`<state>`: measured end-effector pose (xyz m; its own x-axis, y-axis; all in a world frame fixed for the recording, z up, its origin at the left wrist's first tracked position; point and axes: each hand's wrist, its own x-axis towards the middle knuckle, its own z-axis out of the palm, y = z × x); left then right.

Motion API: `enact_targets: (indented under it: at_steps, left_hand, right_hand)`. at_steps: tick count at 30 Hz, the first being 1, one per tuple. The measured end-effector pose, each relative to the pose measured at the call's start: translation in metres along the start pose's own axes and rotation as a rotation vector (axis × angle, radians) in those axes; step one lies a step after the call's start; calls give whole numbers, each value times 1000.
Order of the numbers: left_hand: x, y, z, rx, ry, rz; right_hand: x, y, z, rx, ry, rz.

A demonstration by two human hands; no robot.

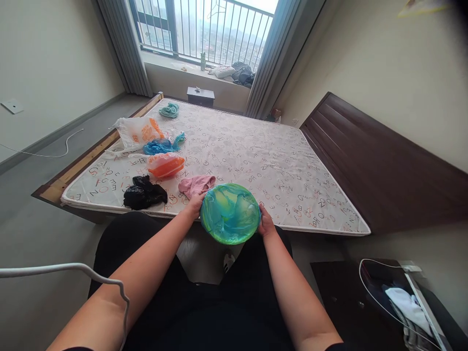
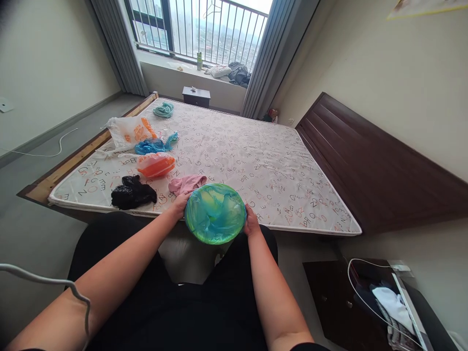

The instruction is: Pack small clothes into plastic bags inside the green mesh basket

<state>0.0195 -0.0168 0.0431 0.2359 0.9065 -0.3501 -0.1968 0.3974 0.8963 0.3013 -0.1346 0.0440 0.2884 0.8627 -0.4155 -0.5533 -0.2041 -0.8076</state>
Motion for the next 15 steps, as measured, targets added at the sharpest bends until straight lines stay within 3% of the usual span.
enact_targets:
  at_steps: [5,9,15]
  left_hand:
    - [3,-6,1,-102,-10,-16]
    - [3,-10,3,40,24,-14]
    - [-2,-6,4,197,115,-41]
  right_hand:
    - [11,10,-11,55,143,-52]
    - [20,22,-18,9,295,-61]
    - [27,34,-23,-67,323,-80]
